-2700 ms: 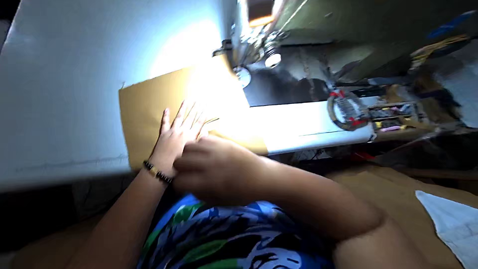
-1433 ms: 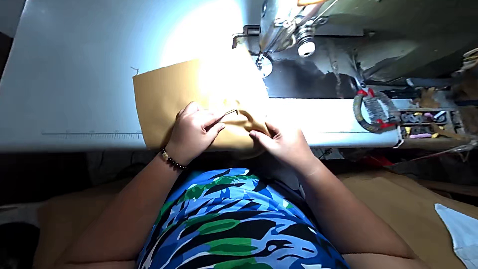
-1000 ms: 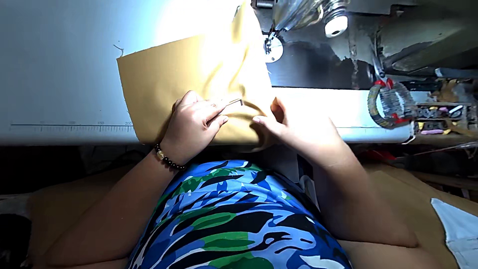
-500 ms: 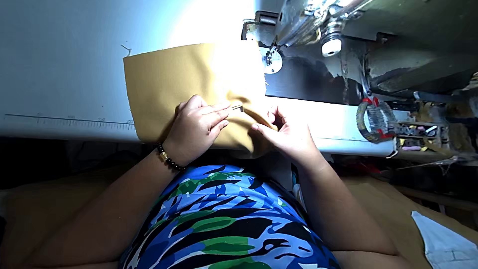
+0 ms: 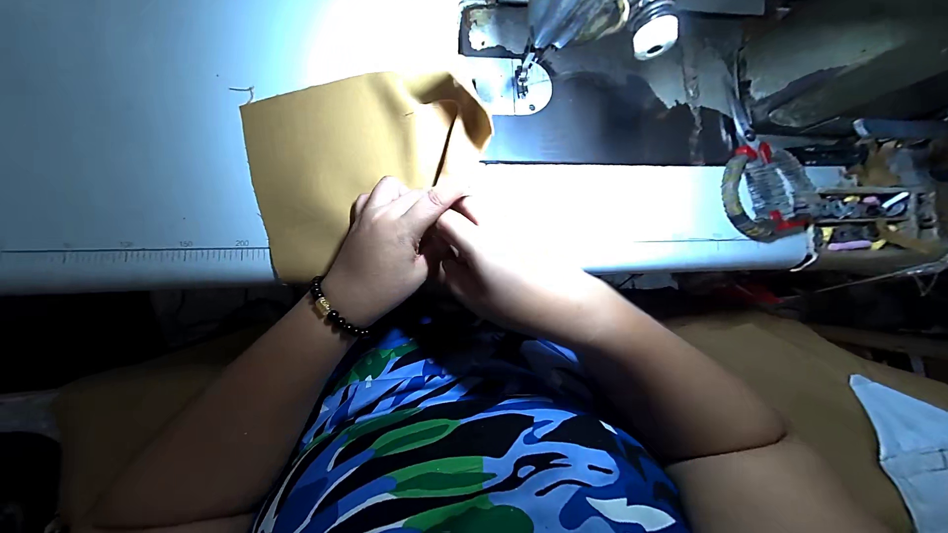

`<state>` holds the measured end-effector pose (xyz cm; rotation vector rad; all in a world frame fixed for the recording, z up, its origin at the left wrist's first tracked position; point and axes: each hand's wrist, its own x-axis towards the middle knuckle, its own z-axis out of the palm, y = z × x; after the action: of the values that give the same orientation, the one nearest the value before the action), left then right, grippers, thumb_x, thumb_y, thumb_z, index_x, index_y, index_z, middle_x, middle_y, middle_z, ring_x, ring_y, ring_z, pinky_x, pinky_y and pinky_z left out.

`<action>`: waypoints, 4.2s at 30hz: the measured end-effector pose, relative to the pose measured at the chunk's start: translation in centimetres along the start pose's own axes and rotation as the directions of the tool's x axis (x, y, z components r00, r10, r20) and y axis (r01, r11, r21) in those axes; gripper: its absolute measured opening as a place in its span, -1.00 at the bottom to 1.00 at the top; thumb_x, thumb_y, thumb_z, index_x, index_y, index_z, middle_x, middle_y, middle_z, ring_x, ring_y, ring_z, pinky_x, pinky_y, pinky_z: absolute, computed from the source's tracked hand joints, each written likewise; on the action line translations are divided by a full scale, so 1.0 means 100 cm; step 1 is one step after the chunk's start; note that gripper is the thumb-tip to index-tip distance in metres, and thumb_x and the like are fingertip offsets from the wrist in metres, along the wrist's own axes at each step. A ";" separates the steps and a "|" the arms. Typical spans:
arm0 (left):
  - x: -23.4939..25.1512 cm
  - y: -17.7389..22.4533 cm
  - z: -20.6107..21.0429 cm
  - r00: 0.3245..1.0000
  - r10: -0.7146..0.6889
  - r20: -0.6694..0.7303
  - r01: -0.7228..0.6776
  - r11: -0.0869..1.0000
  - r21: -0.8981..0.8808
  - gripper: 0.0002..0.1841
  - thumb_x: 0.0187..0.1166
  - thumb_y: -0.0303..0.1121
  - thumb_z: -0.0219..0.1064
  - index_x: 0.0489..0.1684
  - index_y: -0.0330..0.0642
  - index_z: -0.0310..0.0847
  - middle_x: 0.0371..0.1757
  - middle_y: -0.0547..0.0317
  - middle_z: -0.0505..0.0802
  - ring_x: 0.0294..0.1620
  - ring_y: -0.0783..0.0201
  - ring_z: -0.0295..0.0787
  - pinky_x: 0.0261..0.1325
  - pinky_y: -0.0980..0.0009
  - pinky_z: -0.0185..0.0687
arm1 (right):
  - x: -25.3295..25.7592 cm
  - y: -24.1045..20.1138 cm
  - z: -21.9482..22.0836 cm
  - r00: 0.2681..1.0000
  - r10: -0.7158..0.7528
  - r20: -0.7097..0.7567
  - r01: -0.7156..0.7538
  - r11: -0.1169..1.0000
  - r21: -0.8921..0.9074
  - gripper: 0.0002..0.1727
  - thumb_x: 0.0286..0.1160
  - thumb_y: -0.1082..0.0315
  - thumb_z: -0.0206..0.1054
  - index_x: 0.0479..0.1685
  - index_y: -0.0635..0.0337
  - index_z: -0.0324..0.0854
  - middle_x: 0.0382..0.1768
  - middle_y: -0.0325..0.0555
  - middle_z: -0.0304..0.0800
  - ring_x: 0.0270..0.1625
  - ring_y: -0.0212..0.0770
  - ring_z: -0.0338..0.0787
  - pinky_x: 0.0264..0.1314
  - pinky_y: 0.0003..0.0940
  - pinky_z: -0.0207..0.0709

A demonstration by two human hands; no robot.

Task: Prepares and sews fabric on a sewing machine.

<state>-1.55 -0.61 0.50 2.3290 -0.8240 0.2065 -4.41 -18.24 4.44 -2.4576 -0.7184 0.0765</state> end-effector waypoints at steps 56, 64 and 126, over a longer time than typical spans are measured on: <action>-0.005 -0.004 -0.010 0.979 0.092 0.184 -0.125 0.976 0.177 -0.52 0.80 -0.27 0.04 0.62 -0.24 0.49 0.32 -0.21 0.71 0.17 -0.15 0.58 0.21 0.06 0.47 | 0.004 0.094 -0.012 0.859 -0.427 -0.282 0.442 0.897 -0.011 -0.90 0.43 0.52 0.30 -0.25 0.31 0.74 -0.33 0.07 0.80 -0.17 -0.05 0.76 -0.08 -0.26 0.57; -0.006 -0.009 -0.010 0.971 0.178 0.160 -0.208 0.959 0.194 -0.46 0.70 -0.31 0.11 0.72 -0.07 0.40 0.22 -0.21 0.73 0.13 -0.16 0.62 0.15 0.04 0.57 | 0.005 0.097 -0.013 0.855 -0.443 -0.268 0.460 0.888 -0.001 -0.87 0.42 0.50 0.29 -0.25 0.30 0.76 -0.37 0.02 0.77 -0.24 -0.08 0.71 -0.17 -0.27 0.51; 0.078 -0.008 -0.003 0.847 0.263 0.461 -0.460 0.797 0.391 -0.52 0.73 -0.49 -0.05 0.59 -0.26 0.51 0.49 -0.07 0.69 0.15 -0.02 0.69 -0.12 0.22 0.50 | 0.029 0.133 -0.054 0.952 -0.231 -0.202 0.226 0.973 -0.046 -0.78 0.60 0.37 0.19 -0.28 0.34 0.67 -0.37 -0.01 0.62 -0.18 -0.23 0.66 -0.02 -0.48 0.52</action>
<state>5.09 -3.89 3.01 2.7005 -1.5963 0.1309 5.50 -28.68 2.02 -2.3402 -0.9073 -0.2727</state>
